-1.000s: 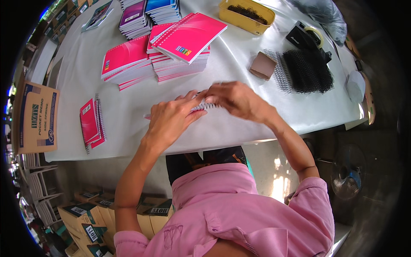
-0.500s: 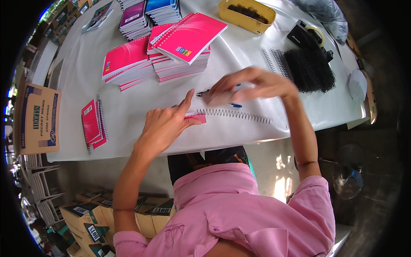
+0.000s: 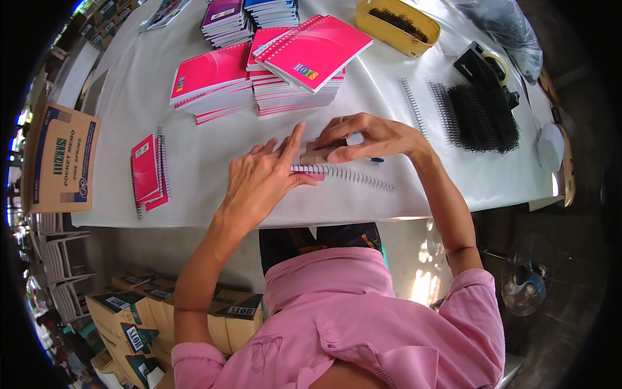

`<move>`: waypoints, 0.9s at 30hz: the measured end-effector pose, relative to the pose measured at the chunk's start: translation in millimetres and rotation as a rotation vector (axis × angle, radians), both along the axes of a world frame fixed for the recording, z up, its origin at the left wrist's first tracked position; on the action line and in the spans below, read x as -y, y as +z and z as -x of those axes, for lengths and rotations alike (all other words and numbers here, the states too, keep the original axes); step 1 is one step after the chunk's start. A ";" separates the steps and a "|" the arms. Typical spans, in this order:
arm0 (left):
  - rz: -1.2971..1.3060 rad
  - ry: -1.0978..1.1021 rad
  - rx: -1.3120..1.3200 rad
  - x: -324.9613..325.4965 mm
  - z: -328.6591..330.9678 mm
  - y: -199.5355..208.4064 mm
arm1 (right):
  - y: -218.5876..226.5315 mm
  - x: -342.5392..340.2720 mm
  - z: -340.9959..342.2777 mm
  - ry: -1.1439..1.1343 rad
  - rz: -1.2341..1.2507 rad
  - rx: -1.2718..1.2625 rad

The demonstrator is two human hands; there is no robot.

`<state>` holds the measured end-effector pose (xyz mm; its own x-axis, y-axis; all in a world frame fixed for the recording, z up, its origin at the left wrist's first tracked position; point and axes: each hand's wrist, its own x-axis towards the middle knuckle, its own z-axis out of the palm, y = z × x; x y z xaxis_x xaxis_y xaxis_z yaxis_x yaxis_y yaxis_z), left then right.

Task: The person assembles spiral-bound notebooks by inserting metal coils into the punched holes of pink notepads. They use pliers to secure the coils and repeatedly stack completed notebooks on the table.

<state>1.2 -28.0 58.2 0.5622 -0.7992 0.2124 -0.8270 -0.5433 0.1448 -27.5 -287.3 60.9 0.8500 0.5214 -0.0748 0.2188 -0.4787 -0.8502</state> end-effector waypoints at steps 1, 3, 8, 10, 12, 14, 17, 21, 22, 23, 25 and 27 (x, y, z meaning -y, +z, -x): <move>-0.031 0.021 -0.007 -1.2 0.7 3.2 | 0.7 0.8 -1.7 0.006 -0.132 -0.037; -0.030 0.043 0.021 -5.6 -0.5 3.4 | 1.7 4.0 -3.5 0.025 -0.393 -0.119; -0.052 0.061 0.080 -20.0 -4.5 3.4 | 1.8 -12.8 -9.0 0.004 -0.149 -0.110; -0.021 0.112 0.012 -22.0 -2.7 2.6 | 3.5 -8.3 -7.2 0.032 -0.408 -0.196; 0.009 0.123 -0.037 -23.7 -3.4 2.7 | 1.6 -10.9 -9.9 0.028 -0.365 -0.171; 0.038 0.094 -0.066 -24.1 -7.2 2.0 | -4.3 -19.6 -15.0 -0.009 -0.020 -0.031; 0.235 0.102 -0.049 -28.6 -12.1 -10.4 | -0.3 -10.9 -14.9 0.057 -0.610 -0.154; 0.465 0.114 -0.299 -25.1 -14.1 -13.7 | 3.7 -21.9 -19.4 -0.045 -0.036 -0.063; 0.525 0.149 -0.362 -25.0 -12.9 -14.6 | 0.5 -18.3 -19.0 -0.050 -0.283 -0.127; 0.585 0.185 -0.426 -24.4 -12.7 -16.2 | 1.7 -17.0 -19.1 -0.042 -0.312 -0.134; 0.705 0.224 -0.501 -24.3 -11.2 -26.6 | 3.4 -21.1 -17.8 -0.018 -0.382 -0.161; 0.782 0.245 -0.542 -25.1 -10.9 -37.7 | 2.0 -22.8 -21.3 -0.075 -0.219 -0.126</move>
<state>12.1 -2.9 20.4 0.8711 -0.3913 0.2968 -0.4199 -0.2799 0.8633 -6.2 -264.5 62.9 0.8782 0.4725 -0.0751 0.0751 -0.2911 -0.9537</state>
